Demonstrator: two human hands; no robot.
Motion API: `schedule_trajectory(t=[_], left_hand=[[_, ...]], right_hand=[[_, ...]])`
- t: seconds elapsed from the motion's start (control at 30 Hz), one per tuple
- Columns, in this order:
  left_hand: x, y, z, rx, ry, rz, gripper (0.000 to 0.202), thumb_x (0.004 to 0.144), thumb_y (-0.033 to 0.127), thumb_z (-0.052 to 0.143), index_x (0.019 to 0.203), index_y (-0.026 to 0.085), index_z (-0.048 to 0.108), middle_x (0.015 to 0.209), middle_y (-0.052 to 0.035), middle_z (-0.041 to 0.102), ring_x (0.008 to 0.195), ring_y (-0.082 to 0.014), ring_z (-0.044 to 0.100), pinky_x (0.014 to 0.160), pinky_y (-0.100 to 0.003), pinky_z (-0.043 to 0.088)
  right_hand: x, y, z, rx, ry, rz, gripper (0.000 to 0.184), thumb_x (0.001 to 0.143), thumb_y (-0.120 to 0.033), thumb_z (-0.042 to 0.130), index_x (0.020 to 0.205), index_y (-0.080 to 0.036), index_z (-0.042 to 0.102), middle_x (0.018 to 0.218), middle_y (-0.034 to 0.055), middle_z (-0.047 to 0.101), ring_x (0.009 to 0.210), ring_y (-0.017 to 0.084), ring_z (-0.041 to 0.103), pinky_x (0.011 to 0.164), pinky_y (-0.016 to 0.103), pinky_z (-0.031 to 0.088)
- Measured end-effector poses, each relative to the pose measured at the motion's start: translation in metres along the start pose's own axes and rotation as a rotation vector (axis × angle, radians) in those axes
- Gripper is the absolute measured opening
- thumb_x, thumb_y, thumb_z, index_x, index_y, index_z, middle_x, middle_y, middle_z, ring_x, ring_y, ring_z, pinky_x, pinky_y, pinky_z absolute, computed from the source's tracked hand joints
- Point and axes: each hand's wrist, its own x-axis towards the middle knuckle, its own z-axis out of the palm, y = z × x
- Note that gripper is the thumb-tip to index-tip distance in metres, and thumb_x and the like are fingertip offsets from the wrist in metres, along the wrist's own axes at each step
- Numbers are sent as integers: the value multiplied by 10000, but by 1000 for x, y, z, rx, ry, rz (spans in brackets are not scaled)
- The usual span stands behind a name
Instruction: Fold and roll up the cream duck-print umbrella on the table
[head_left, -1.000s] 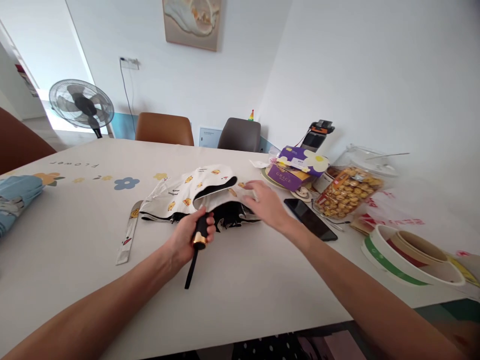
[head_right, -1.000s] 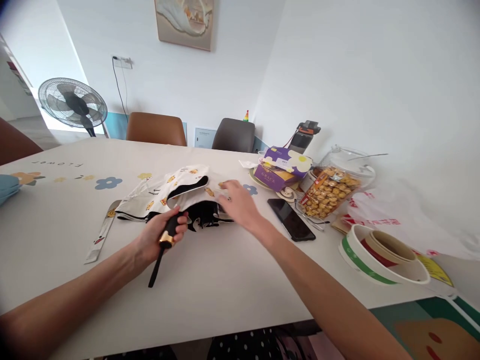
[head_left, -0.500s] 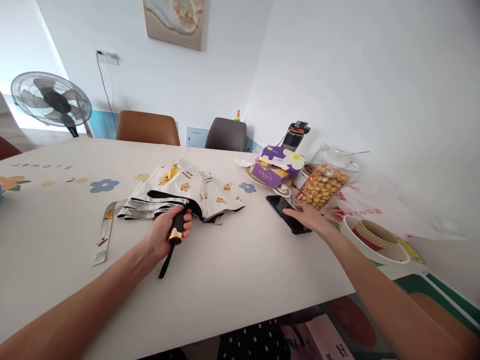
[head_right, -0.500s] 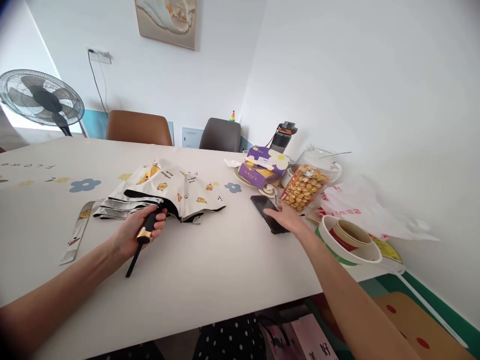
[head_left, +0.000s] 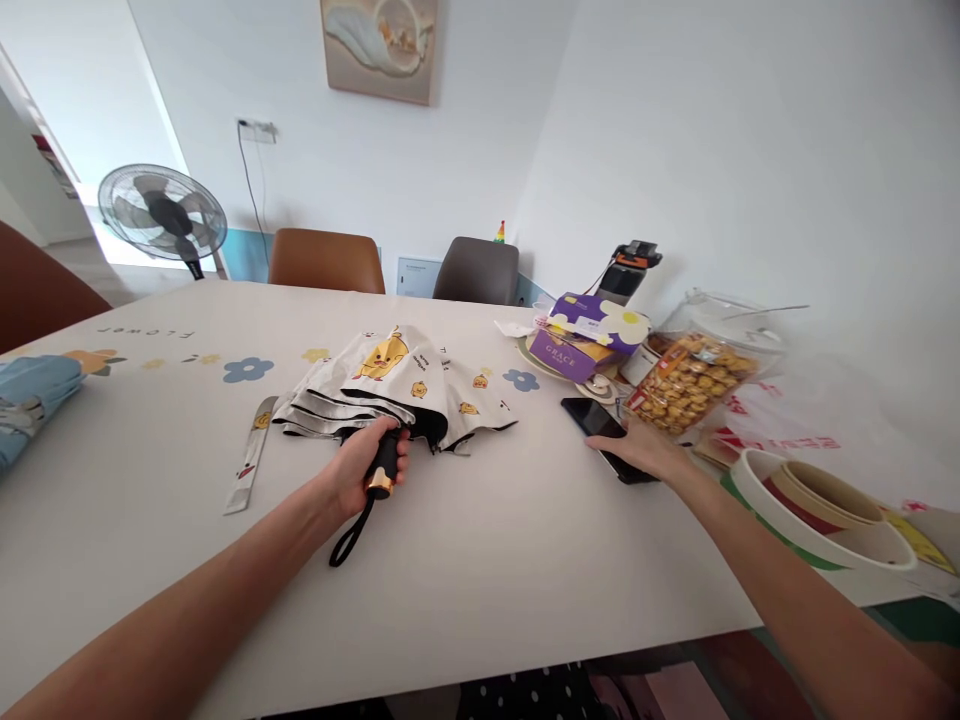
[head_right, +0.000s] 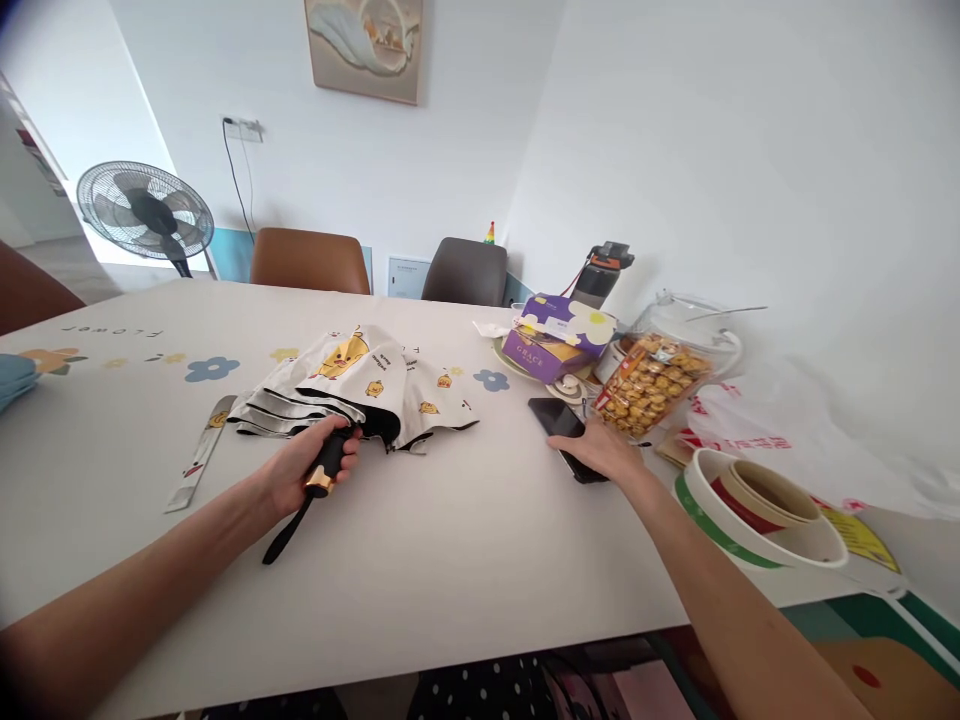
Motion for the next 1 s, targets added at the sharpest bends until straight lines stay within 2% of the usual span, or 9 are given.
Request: schedule_trajectory(t=[0.2, 0.33, 0.4, 0.47, 0.53, 0.6, 0.77, 0.93, 1.0], left_hand=[[-1, 2, 2, -90, -28, -11, 132, 766, 265, 499, 770, 133, 488, 572, 35, 412, 432, -60, 401, 333, -174, 338], [0, 0, 1, -56, 1, -2, 110, 754, 248, 498, 773, 140, 484, 575, 35, 413, 423, -62, 403, 329, -176, 343], [1, -2, 1, -38, 7, 2, 113, 747, 251, 501, 779, 144, 484, 578, 33, 419, 421, -64, 410, 330, -179, 349], [1, -2, 1, -23, 12, 6, 120, 742, 255, 504, 786, 146, 484, 584, 31, 428, 420, -67, 417, 332, -182, 354], [1, -3, 1, -7, 17, 12, 121, 742, 255, 502, 791, 146, 485, 592, 29, 439, 421, -67, 423, 335, -185, 361], [0, -3, 3, 14, 21, 19, 120, 746, 258, 498, 782, 145, 487, 598, 25, 448, 422, -67, 427, 339, -187, 369], [-2, -3, 7, 50, 21, 62, 110, 750, 257, 502, 723, 157, 463, 609, 16, 470, 429, -69, 441, 344, -189, 379], [-2, -4, 7, 60, 18, 52, 116, 758, 263, 497, 718, 158, 467, 601, 19, 469, 423, -73, 443, 355, -199, 391], [-1, -5, 6, 39, 8, 47, 101, 753, 250, 495, 734, 152, 480, 602, 22, 464, 424, -72, 444, 359, -198, 391]], right_hand=[[-6, -10, -8, -22, -115, 38, 781, 612, -630, 577, 1141, -59, 518, 1133, 239, 547, 1033, 389, 523, 747, 413, 420], [-28, -51, -23, -3, 80, -15, 701, 681, -528, 568, 1195, -59, 486, 1229, 243, 482, 1115, 384, 466, 835, 445, 392], [-47, -88, -31, 150, 194, -214, 491, 762, -430, 518, 1146, -125, 536, 1204, 174, 526, 1087, 305, 502, 852, 383, 397], [-69, -132, -37, 313, 231, -515, 273, 827, -322, 457, 1007, -178, 603, 1068, 98, 608, 995, 228, 551, 816, 323, 415], [-88, -176, -39, 369, 217, -824, 212, 862, -255, 422, 887, -193, 623, 956, 62, 632, 901, 181, 571, 782, 289, 415], [-101, -214, -36, 295, 213, -1018, 227, 884, -245, 404, 851, -188, 621, 870, 59, 628, 843, 173, 567, 739, 284, 407], [-103, -270, -23, 41, 282, -1039, 127, 824, -200, 486, 867, -142, 590, 873, 109, 600, 823, 232, 545, 665, 318, 400], [-94, -295, -23, -18, 302, -1056, 169, 850, -171, 416, 858, -143, 582, 874, 132, 600, 839, 257, 552, 654, 330, 403], [-87, -296, -29, 42, 306, -992, 201, 864, -167, 374, 889, -156, 574, 891, 120, 614, 830, 246, 565, 647, 319, 405]])
